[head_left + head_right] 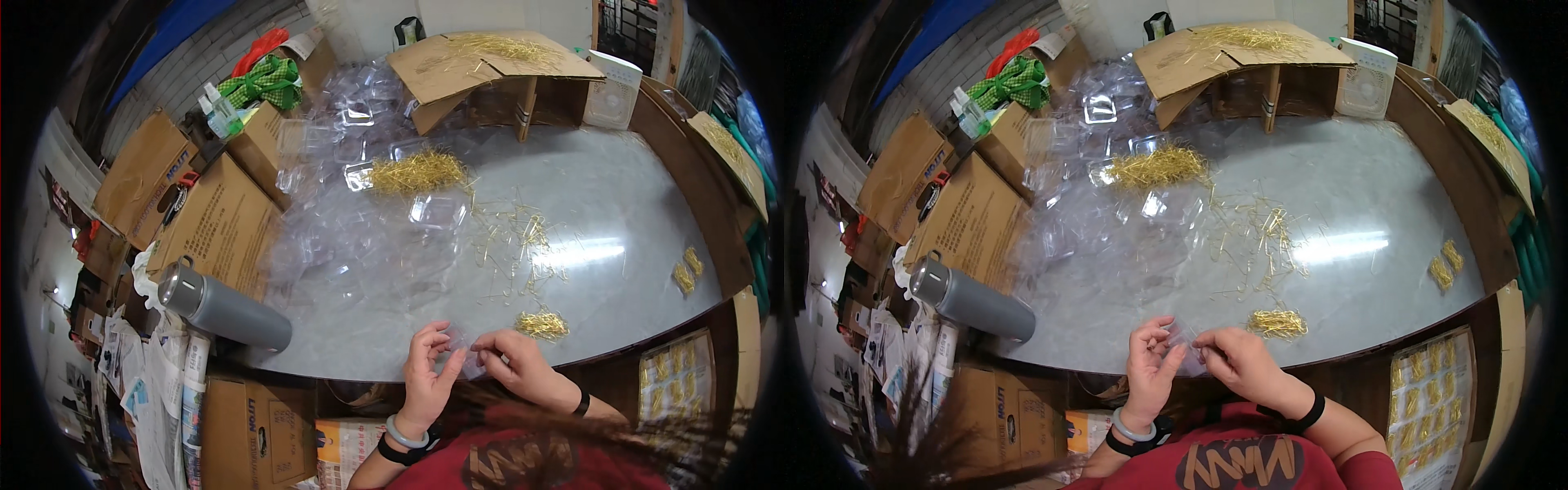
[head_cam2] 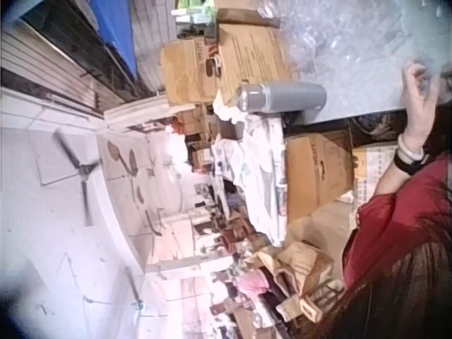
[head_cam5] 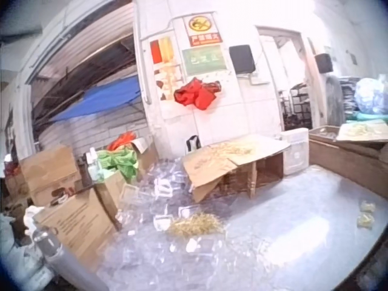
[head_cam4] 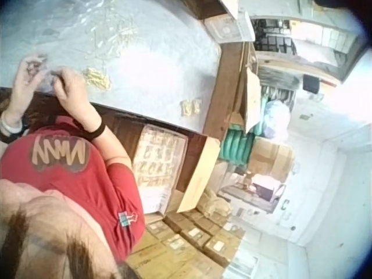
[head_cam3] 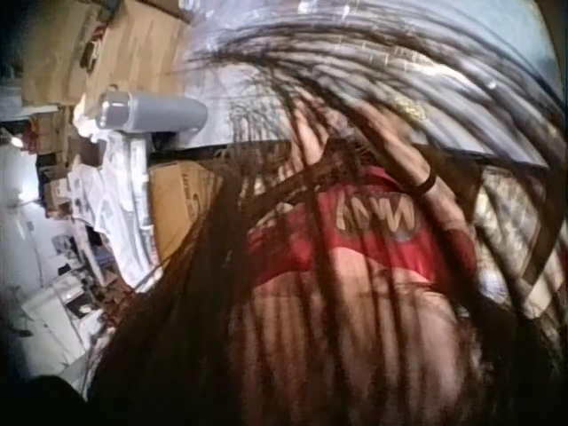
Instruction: The person is gathering gold-colored metallic wires/springs from a table and placing them into small plastic bags.
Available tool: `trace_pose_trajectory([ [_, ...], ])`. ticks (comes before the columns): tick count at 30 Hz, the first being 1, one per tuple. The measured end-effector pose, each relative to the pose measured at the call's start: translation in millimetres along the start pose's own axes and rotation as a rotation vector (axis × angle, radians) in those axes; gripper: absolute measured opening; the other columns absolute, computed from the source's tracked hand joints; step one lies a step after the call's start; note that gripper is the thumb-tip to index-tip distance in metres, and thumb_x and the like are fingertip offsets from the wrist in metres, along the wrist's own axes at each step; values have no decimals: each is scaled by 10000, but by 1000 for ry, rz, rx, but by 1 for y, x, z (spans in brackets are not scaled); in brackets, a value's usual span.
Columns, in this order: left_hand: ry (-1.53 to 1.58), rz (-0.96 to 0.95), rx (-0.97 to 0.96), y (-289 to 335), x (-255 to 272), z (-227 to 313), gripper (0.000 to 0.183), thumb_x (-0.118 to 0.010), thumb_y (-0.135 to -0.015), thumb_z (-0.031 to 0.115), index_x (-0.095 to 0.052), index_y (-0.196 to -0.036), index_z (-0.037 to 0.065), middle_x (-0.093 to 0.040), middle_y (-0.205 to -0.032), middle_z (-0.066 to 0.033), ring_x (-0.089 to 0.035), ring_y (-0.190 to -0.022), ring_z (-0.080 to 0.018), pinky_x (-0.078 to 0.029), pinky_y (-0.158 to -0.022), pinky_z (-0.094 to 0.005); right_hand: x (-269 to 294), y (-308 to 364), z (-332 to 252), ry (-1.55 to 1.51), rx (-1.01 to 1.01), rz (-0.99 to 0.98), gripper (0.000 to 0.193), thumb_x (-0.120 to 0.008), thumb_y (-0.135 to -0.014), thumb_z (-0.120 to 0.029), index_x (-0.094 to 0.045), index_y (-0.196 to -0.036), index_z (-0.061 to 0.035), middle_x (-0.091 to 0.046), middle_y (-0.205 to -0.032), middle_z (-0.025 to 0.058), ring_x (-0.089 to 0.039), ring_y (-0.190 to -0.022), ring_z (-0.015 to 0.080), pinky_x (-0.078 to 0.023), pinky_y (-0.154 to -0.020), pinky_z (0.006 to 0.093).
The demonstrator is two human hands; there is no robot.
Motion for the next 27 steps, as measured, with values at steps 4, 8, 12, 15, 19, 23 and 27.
trace_pose_trajectory([
  [4, 90, 75, -29, 4, 0, 1, 311, -638, -960, 14, -471, -1223, 22, -494, -1362, -156, -532, -1144, -158, -473, -976, -309, -7, 12, 15, -187, -146, 107, 164, -620, -905, -43, -650, -1061, 0, -668, -849, 125, -646, -759, 246, -518, -707, 344],
  [8, 135, 176, 16, 5, 19, 0, 290, -613, -977, 29, -473, -1231, 39, -522, -1313, -127, -526, -1140, -165, -438, -1006, -320, 16, 22, 46, -421, -243, 410, 154, -576, -935, 2, -620, -1082, 18, -650, -883, 84, -615, -780, 131, -507, -730, 286],
  [12, 94, 209, 10, 5, 26, 9, 274, -622, -975, 43, -503, -1222, 40, -528, -1311, -115, -549, -1118, -169, -422, -1014, -321, 29, 6, 29, -10, -89, 355, 265, -623, -924, -3, -587, -1187, 5, -653, -959, 138, -660, -848, 220, -532, -708, 305],
  [15, 81, 215, 5, 8, 23, 10, 283, -624, -978, 35, -499, -1233, 31, -515, -1336, -128, -534, -1151, -159, -439, -1003, -307, 16, -16, 0, 54, 32, 357, 288, -675, -904, -37, -609, -1182, -2, -642, -1013, 161, -667, -825, 263, -546, -707, 324],
  [19, 110, 187, 18, 12, 20, 6, 280, -615, -989, 44, -496, -1241, 26, -515, -1345, -137, -526, -1175, -163, -443, -1002, -306, -7, -7, -2, -229, -116, 10, 242, -699, -931, -115, -659, -1144, -7, -664, -959, 96, -654, -779, 182, -543, -699, 298],
  [23, 70, 135, 61, 17, 16, 1, 310, -604, -1002, 75, -473, -1277, 15, -520, -1374, -140, -528, -1173, -171, -431, -1007, -309, -37, 10, 20, -716, -433, -251, 230, -644, -1002, -209, -680, -1110, -9, -656, -815, -3, -594, -741, 60, -506, -661, 241],
  [27, 25, 112, 40, 26, 6, -2, 290, -588, -1015, 115, -438, -1236, 2, -498, -1416, -201, -547, -1150, -184, -444, -990, -313, -44, 25, 27, -823, -484, -222, 209, -629, -1005, -196, -682, -1071, -5, -650, -810, -1, -600, -715, 61, -498, -639, 228],
])
Point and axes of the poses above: each hand's wrist, its own y-axis away from the middle knuckle, its own x-axis out of the back of the hand, z = x × y, the point moved 6 cm from there along -y, towards the middle knuckle
